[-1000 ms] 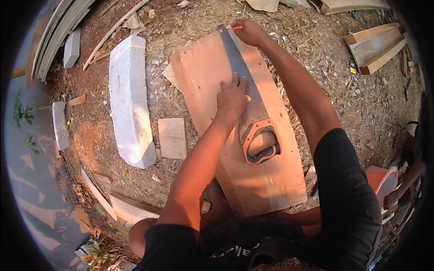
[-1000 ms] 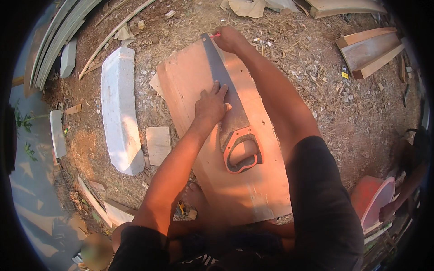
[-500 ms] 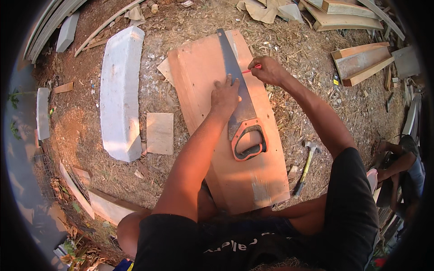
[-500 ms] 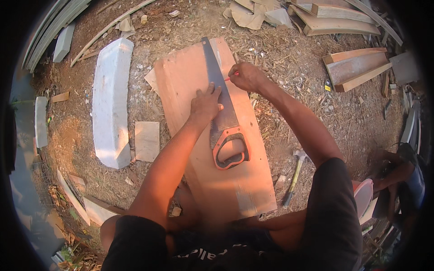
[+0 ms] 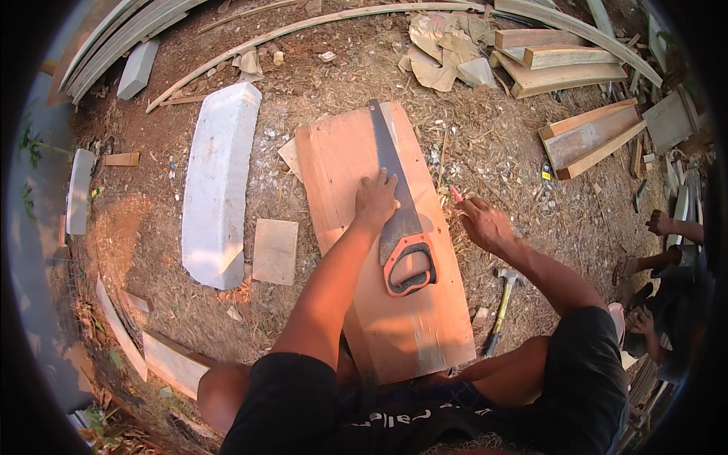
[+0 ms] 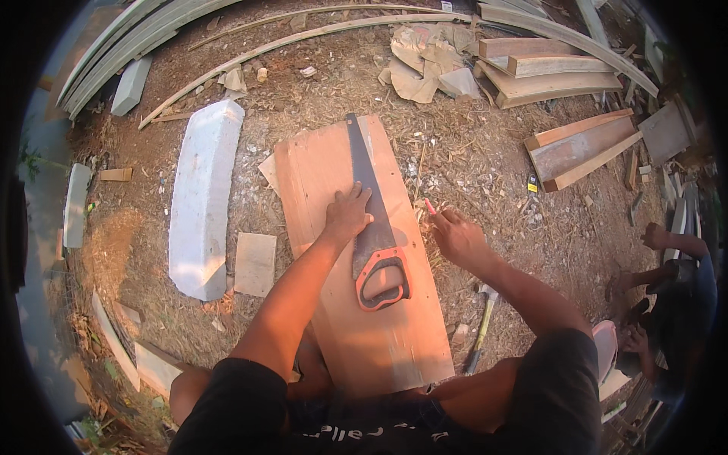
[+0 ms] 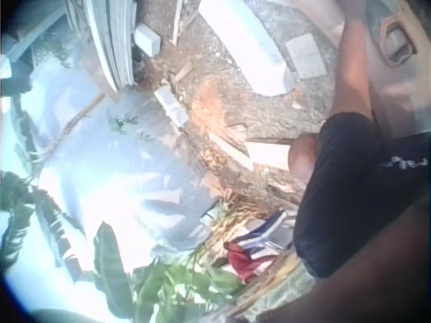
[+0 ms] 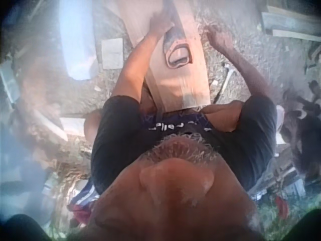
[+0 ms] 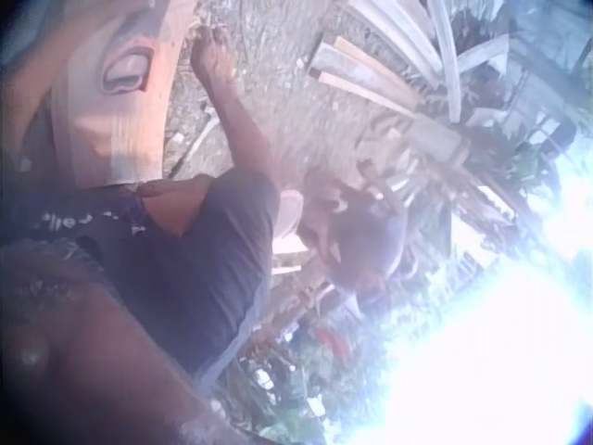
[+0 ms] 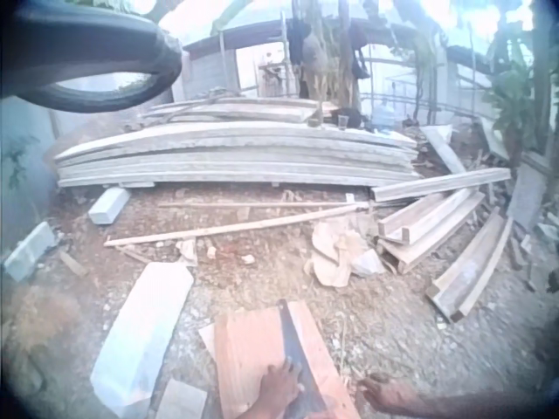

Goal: The person marks a line on a wooden plank with a pencil and saw, then cuts the plank along the marked line using a hand saw. The person repositions the plank and continues cutting until the piece is separated.

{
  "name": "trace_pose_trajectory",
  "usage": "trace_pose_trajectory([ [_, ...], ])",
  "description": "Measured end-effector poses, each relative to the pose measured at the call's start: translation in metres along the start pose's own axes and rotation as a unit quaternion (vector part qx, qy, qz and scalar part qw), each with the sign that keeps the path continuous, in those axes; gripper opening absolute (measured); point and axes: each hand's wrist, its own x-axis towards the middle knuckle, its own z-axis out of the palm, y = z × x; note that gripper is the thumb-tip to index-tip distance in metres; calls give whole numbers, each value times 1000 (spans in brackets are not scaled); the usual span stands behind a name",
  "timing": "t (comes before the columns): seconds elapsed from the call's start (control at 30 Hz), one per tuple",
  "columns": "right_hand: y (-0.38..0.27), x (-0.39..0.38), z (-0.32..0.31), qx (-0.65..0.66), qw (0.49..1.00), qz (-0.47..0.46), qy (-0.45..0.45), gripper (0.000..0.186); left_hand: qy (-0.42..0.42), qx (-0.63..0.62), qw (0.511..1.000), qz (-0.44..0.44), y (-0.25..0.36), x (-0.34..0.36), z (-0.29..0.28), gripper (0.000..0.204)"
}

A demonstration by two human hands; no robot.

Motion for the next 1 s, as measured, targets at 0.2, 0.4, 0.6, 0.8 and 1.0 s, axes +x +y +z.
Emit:
trace_pose_trajectory([
  [0.2, 24, -60, 33, 34, 993, 111, -29, 34, 2, -5, 999, 37, -15, -1, -4, 72],
  [0.4, -7, -49, 55, 36, 997, 63, -37, 53, 11, -127, 992, -4, -44, 58, -41, 52],
  [0.6, -54, -10, 57, 59, 970, 135, -195, 55, 184, -39, 980, -68, -121, 178, -42, 45],
  [0.8, -33, -22, 64, 187, 958, 158, -152, 42, 24, -6, 996, -84, -135, 226, -45, 54],
  [1.0, -9, -66, -31, 597, 781, 184, 10, 36, 132, -79, 987, -45, -198, 202, -97, 64],
])
